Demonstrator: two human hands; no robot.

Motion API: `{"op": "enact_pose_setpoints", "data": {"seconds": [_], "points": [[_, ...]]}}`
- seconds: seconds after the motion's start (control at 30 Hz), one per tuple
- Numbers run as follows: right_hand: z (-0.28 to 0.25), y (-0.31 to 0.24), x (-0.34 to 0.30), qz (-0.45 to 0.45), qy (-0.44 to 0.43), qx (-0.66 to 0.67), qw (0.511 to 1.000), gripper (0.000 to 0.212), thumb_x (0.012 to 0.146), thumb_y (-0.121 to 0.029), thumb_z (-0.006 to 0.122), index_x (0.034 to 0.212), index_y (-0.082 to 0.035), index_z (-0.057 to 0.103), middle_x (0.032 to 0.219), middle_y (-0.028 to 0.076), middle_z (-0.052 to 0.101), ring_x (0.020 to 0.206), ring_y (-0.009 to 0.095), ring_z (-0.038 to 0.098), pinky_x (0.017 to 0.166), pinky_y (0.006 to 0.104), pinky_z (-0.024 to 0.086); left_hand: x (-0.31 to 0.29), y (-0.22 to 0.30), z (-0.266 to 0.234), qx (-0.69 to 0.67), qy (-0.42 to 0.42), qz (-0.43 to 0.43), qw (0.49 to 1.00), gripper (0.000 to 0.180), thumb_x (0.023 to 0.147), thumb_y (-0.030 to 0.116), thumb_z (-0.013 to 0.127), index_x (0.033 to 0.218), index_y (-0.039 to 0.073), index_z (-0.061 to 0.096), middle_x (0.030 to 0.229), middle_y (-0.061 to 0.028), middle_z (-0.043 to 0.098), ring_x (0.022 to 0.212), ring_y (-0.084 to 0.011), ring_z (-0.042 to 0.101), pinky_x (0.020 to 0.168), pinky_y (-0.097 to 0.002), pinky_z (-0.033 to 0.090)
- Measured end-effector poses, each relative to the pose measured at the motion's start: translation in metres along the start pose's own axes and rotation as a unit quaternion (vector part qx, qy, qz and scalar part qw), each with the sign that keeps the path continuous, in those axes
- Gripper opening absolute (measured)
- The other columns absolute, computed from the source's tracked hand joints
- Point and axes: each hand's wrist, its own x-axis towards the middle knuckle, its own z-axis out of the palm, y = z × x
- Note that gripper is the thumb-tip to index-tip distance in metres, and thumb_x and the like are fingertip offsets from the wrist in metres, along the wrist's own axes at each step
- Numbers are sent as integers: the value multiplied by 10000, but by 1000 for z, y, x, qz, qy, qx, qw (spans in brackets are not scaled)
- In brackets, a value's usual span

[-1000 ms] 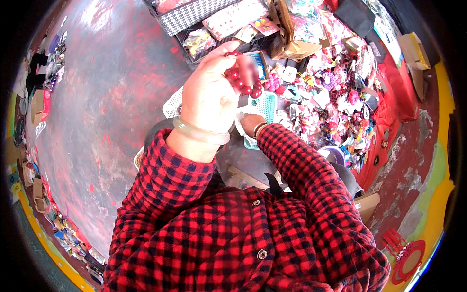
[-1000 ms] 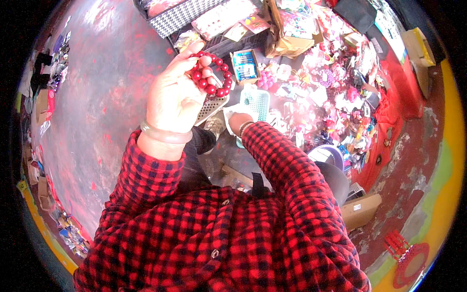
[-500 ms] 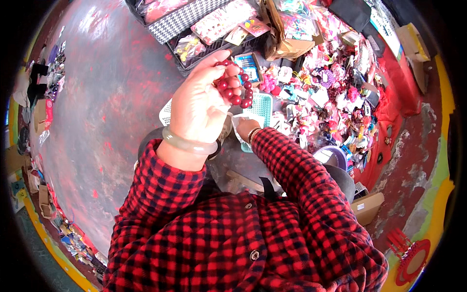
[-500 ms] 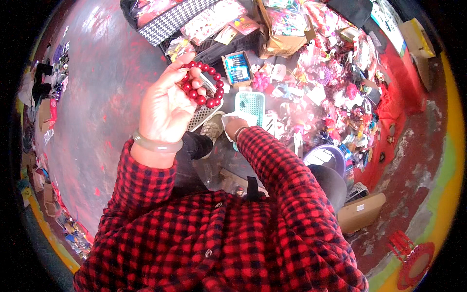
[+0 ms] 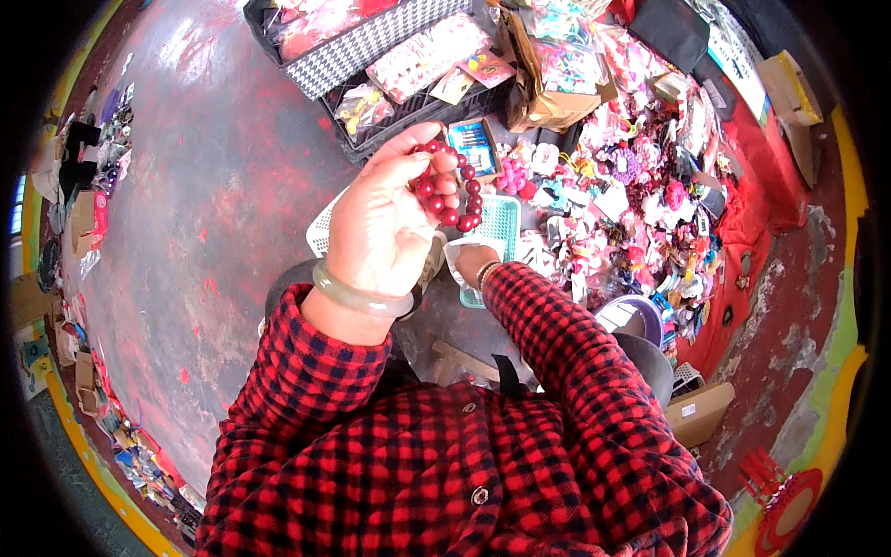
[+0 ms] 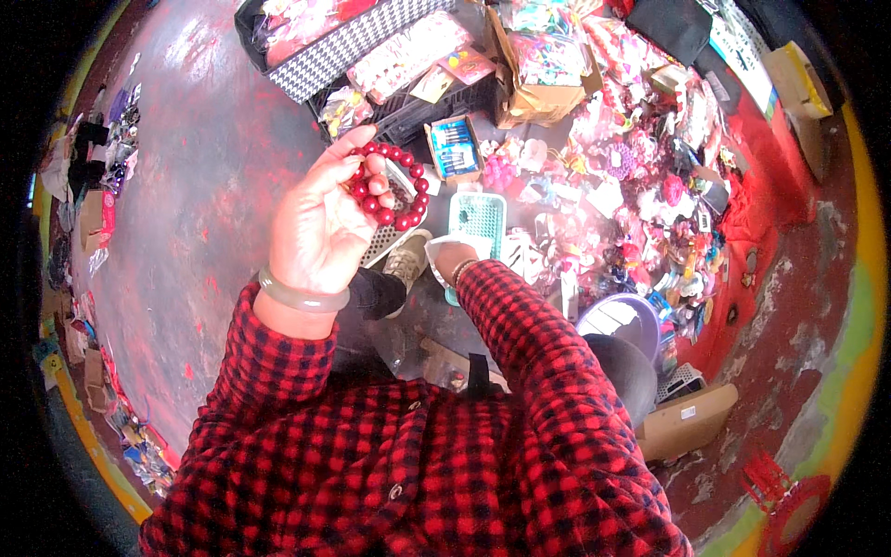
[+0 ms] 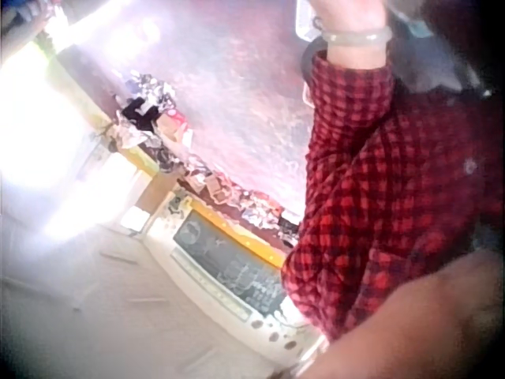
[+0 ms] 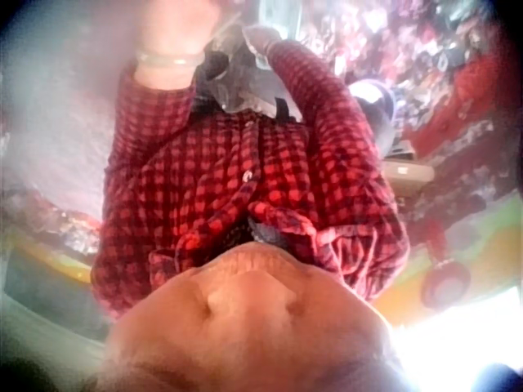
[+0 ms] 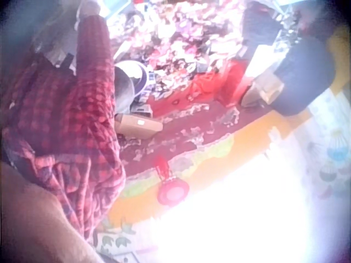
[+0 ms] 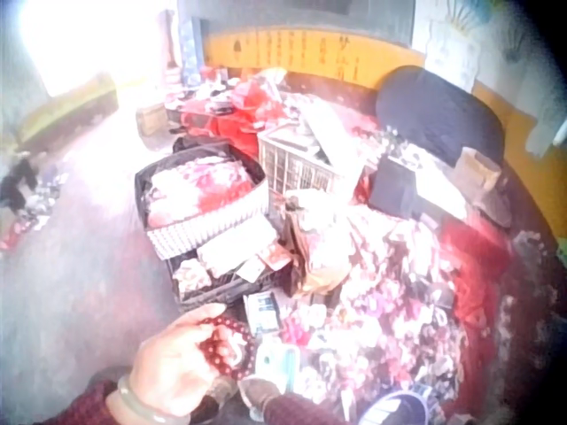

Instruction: The person sorts various hair accessories and beads from a pile on the floor, picks up a red bead bracelet, and places it into a small transparent plastic bag.

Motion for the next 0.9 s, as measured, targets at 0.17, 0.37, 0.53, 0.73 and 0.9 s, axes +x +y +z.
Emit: {"op": "enact_pose_setpoints", "data": {"seconds": [0.17,0.37,0.53,0.73,0.9], "points": [[-8,-1,-1,61,6,115,991,275,764,-79,505,1005,45,553,963,193,600,871,328,604,735,400,486,-1,-1,1,-3,9,0,1000,255,840,69,456,1085,33,516,847,-84,580,727,-180,511,675,-305,425],[0,3,-3,4,11,89,996,254,753,-107,541,955,42,584,950,170,598,854,308,610,729,380,492,-1,-1,2,-5,13,2,1000,259,838,65,463,1086,15,517,844,-91,579,725,-181,511,676,-300,425],[-2,9,-7,-51,-2,-10,999,209,760,-87,521,914,21,612,957,159,599,873,296,605,724,376,500,0,-2,0,-1,16,4,1000,255,839,72,467,1082,23,524,840,-89,581,724,-177,513,667,-302,427],[4,10,-3,-38,12,7,999,186,769,-75,496,868,-3,636,951,147,602,901,280,600,726,371,504,0,-4,2,-1,11,-1,1000,257,839,77,472,1084,22,524,836,-88,583,722,-177,516,660,-303,429],[6,12,-5,-53,17,-26,998,182,772,-105,503,854,-12,636,934,135,602,880,277,603,711,363,505,1,-5,-1,-1,14,1,1000,257,841,74,467,1086,19,522,835,-87,582,720,-179,513,659,-304,428]]}}
